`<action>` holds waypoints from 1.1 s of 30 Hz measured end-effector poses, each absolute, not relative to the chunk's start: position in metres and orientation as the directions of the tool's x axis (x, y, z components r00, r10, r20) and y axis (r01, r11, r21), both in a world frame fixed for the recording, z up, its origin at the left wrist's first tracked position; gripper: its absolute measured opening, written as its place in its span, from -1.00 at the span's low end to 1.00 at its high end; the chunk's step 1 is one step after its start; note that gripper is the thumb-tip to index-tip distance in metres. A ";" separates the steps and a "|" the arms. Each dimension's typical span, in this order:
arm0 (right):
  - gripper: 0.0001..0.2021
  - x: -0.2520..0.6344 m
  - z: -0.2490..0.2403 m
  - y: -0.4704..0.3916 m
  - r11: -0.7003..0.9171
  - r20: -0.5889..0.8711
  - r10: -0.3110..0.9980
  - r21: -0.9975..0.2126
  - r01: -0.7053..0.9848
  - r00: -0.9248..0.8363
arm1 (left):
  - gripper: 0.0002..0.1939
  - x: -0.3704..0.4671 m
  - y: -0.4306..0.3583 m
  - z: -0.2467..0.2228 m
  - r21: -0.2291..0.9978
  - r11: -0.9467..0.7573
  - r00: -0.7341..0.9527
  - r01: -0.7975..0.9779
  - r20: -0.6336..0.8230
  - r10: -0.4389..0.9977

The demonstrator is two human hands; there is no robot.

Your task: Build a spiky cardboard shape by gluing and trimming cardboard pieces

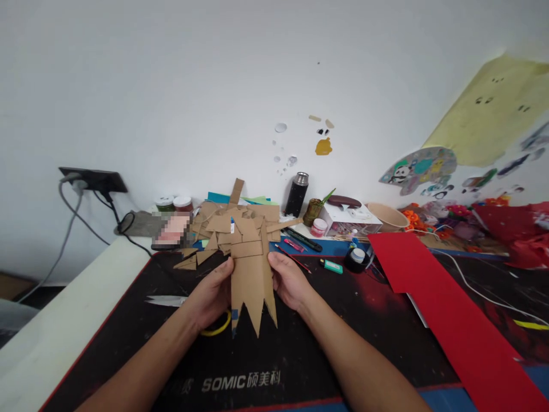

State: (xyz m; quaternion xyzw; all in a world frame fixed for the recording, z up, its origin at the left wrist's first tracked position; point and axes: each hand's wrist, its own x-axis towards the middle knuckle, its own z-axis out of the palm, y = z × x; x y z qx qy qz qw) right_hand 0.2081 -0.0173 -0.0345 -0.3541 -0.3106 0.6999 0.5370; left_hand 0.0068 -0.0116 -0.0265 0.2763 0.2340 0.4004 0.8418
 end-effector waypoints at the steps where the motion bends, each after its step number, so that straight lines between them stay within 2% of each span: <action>1: -0.50 0.208 -0.035 -0.017 -0.232 -0.165 0.971 -0.815 -0.531 -0.171 | -0.49 0.007 -0.012 -0.025 0.657 0.523 0.569 -0.542 -0.171 0.804; 23: -0.49 0.207 -0.033 -0.018 -0.215 -0.165 0.976 -0.830 -0.514 -0.143 | -0.39 0.010 -0.013 -0.023 0.700 0.494 0.531 -0.516 -0.191 0.826; 26: -0.45 0.206 -0.031 -0.017 -0.197 -0.160 0.980 -0.865 -0.462 -0.118 | -0.37 0.006 -0.011 -0.018 0.739 0.463 0.493 -0.489 -0.204 0.846; 30: -0.46 0.205 -0.030 -0.017 -0.168 -0.147 0.986 -0.890 -0.424 -0.083 | -0.50 -0.001 -0.007 -0.010 0.846 0.316 0.351 -0.429 -0.166 0.921; 33: -0.46 0.205 -0.028 -0.018 -0.160 -0.141 0.987 -0.900 -0.405 -0.075 | -0.52 -0.004 -0.005 -0.005 0.912 0.229 0.305 -0.341 -0.124 0.944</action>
